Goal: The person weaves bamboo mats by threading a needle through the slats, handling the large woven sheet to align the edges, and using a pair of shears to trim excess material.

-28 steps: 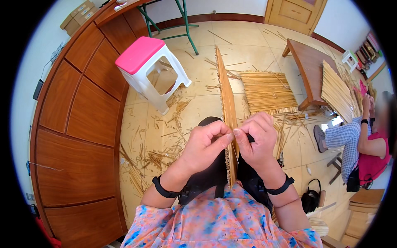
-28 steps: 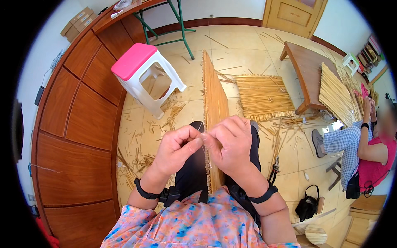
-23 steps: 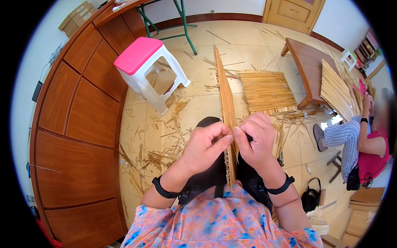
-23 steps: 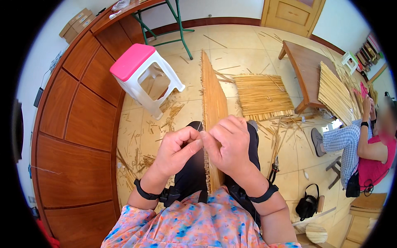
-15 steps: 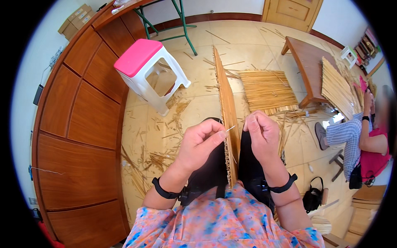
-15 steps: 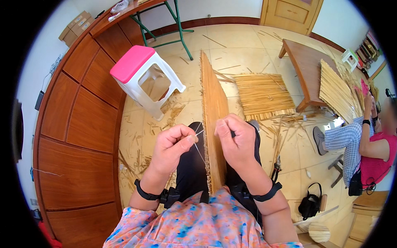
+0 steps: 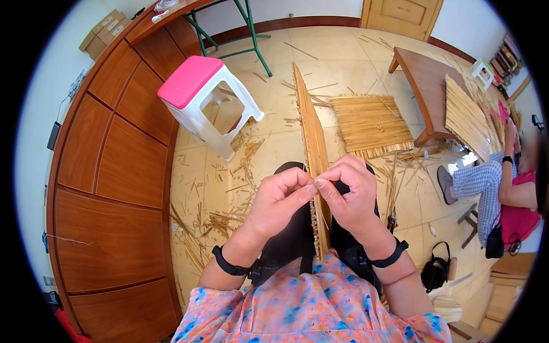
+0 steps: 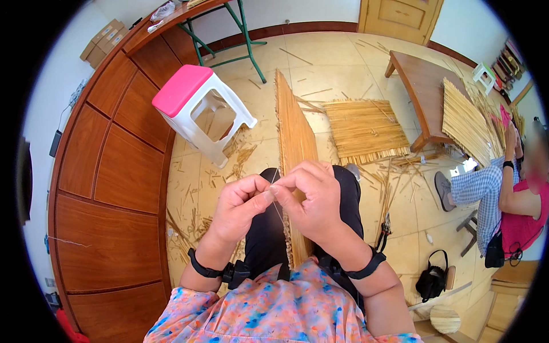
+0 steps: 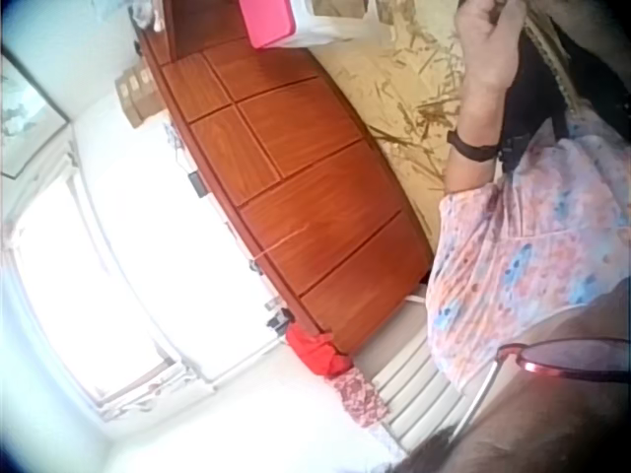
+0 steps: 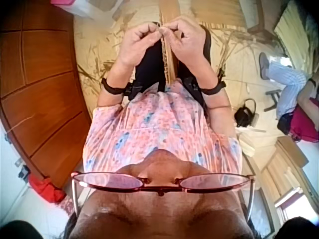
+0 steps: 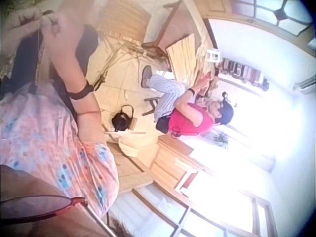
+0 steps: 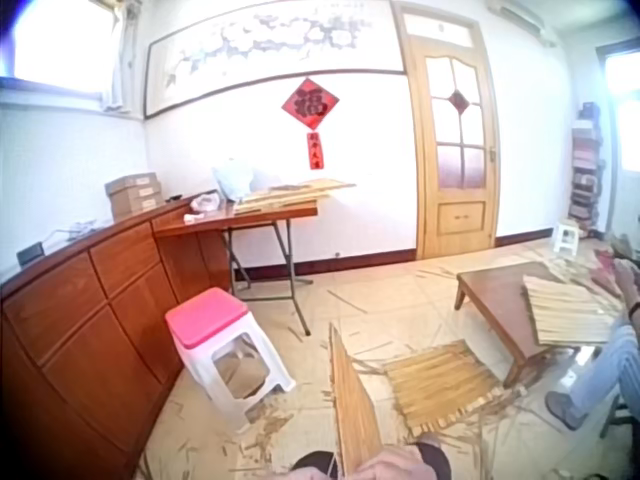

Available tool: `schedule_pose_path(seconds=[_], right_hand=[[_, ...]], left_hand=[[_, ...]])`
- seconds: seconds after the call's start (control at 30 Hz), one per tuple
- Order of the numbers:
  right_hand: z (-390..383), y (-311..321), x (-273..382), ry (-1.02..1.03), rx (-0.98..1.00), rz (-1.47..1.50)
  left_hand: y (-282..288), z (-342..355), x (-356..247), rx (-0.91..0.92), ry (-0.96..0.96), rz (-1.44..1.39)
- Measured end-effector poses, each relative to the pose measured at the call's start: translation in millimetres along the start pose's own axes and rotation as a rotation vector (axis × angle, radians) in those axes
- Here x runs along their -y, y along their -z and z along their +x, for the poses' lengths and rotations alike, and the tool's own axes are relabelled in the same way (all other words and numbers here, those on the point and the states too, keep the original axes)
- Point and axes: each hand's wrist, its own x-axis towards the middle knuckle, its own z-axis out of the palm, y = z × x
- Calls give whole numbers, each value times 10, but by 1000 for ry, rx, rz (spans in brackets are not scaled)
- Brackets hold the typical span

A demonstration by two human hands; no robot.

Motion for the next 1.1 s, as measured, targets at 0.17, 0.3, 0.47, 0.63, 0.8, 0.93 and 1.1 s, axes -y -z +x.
schedule_pose_path(seconds=[0.17,0.3,0.47,0.63,0.8,0.93,1.1], right_hand=[[-16,-13,-31,58,-43,-96],[-29,-29,-62,35,-35,-68],[-62,1,-139,-193,-130,181],[-155,151,-137,-297,102,180],[-288,148,78,-235,340,177],[-403,139,62,-212,365,117],[-511,98,29,-368,238,210]], left_hand=[[-13,0,-18,16,19,13],[-19,-15,-9,10,-15,46],[-28,-57,-27,-107,-14,3],[5,-97,-21,-142,-40,102],[-16,-120,-19,-150,-69,257],[-84,-138,-12,-187,-78,270],[-120,-126,12,-254,-124,238]])
